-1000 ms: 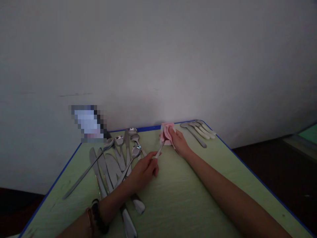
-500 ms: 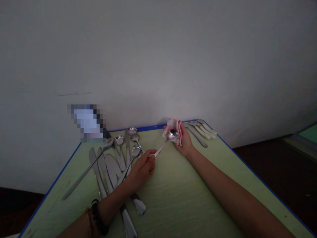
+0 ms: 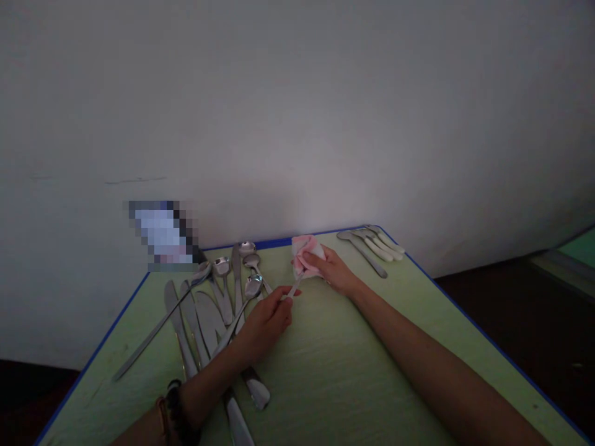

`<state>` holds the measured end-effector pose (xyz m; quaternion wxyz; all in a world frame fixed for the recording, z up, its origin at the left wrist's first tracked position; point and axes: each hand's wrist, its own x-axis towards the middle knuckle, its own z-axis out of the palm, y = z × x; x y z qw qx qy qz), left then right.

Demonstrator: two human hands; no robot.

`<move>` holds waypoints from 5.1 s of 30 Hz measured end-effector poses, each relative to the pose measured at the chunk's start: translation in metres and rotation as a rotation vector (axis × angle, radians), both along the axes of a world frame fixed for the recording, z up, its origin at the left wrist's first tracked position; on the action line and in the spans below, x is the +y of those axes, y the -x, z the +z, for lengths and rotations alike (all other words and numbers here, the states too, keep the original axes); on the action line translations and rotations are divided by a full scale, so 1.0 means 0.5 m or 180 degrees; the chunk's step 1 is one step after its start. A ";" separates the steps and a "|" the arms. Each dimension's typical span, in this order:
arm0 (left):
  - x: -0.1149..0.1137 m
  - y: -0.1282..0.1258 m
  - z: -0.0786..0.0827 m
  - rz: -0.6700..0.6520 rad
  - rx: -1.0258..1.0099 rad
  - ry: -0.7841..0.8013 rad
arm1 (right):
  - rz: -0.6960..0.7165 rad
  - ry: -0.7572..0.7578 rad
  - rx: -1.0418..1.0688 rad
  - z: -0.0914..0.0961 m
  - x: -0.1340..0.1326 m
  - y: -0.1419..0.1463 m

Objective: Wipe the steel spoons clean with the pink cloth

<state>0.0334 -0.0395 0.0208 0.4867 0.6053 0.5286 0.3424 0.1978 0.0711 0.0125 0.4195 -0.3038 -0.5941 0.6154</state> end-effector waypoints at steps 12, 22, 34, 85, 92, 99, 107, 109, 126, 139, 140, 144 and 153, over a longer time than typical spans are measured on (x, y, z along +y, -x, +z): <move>0.000 -0.002 -0.003 -0.0246 0.0177 -0.0082 | -0.0092 -0.0035 -0.0078 0.003 0.002 0.000; -0.004 -0.003 0.006 -0.0228 0.0007 -0.0158 | 0.0002 0.0308 0.0128 -0.001 0.002 -0.002; -0.003 0.000 0.002 -0.0262 0.0055 -0.0116 | 0.0025 0.1010 0.0499 0.021 0.004 0.008; -0.001 0.000 -0.003 -0.0085 0.0092 -0.0252 | 0.0128 0.1827 0.1100 0.040 -0.006 0.006; -0.001 -0.001 -0.005 -0.0197 0.0140 -0.0189 | 0.0115 0.1728 0.1043 0.042 -0.006 0.006; -0.001 0.001 -0.006 -0.0213 0.0128 -0.0217 | 0.0114 0.1767 0.0969 0.038 -0.003 0.006; -0.003 -0.002 0.002 -0.0196 0.0146 -0.0172 | 0.0109 0.1709 0.0937 0.037 -0.004 0.006; -0.003 -0.002 0.003 -0.0206 0.0110 -0.0178 | 0.0124 0.1708 0.0923 0.038 -0.004 0.005; -0.002 -0.002 0.002 -0.0247 0.0083 -0.0132 | 0.0057 0.1767 0.0918 0.051 -0.010 0.010; -0.002 0.000 -0.001 -0.0282 0.0106 -0.0157 | 0.0055 0.1832 0.0907 0.047 -0.010 0.010; -0.002 0.000 -0.001 -0.0285 0.0125 -0.0158 | 0.0056 0.1840 0.0912 0.047 -0.010 0.010; -0.003 0.000 0.003 -0.0277 0.0170 -0.0181 | 0.0033 0.1812 0.0943 0.046 -0.009 0.011; -0.002 -0.001 -0.002 -0.0250 0.0074 -0.0110 | 0.0063 0.1766 0.0908 0.049 -0.012 0.009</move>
